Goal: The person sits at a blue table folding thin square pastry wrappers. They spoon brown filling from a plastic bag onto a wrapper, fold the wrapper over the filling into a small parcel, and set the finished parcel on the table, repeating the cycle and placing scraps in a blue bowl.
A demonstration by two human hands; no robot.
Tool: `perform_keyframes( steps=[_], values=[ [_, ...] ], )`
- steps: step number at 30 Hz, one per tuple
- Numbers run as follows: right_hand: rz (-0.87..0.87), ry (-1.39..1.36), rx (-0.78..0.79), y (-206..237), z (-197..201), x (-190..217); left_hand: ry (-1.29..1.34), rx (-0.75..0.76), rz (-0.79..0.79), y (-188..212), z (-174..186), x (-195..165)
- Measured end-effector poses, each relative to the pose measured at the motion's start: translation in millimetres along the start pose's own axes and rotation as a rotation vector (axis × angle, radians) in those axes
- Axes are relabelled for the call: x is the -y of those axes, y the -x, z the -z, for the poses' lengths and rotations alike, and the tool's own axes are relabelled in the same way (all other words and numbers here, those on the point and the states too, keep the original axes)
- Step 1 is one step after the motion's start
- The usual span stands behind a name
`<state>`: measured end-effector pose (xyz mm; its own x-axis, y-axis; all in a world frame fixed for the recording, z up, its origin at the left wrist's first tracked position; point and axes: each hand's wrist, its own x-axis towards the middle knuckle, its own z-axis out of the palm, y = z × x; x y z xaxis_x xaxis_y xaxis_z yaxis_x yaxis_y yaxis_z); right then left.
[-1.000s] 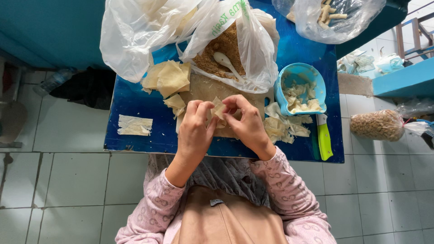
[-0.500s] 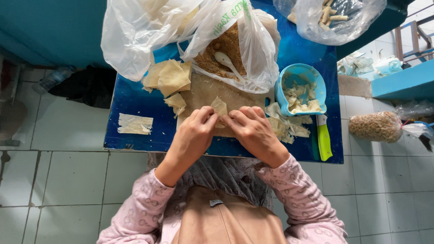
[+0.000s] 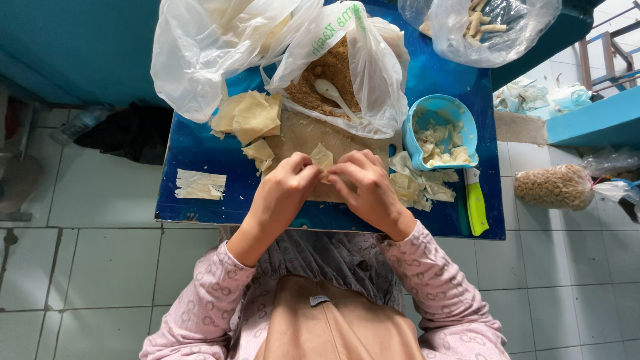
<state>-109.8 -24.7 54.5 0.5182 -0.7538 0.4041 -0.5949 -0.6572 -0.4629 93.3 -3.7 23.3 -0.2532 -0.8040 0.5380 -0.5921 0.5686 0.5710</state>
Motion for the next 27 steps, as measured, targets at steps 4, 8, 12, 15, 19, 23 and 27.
perform_keyframes(
  steps=[4,8,12,15,19,23,27],
  values=[
    [0.269,0.272,-0.023,4,1,4,0.036,-0.053,0.098,-1,-6,2],
    [0.214,0.300,-0.081,3,-10,4,0.049,-0.049,0.097,0,-6,2],
    [-0.088,-0.037,-0.042,-6,-16,-5,0.133,-0.038,0.088,1,-3,2],
    [-0.356,-0.288,0.070,-17,-15,-15,0.100,-0.013,0.162,-1,-6,3],
    [-0.166,-0.220,0.091,-19,-12,-17,0.010,-0.031,0.127,-2,-10,3],
    [0.135,0.083,0.033,-8,-8,-9,-0.165,0.021,0.019,0,-6,1],
    [0.251,0.256,0.016,-5,-9,-6,-0.166,0.016,-0.114,-2,6,6]
  ],
)
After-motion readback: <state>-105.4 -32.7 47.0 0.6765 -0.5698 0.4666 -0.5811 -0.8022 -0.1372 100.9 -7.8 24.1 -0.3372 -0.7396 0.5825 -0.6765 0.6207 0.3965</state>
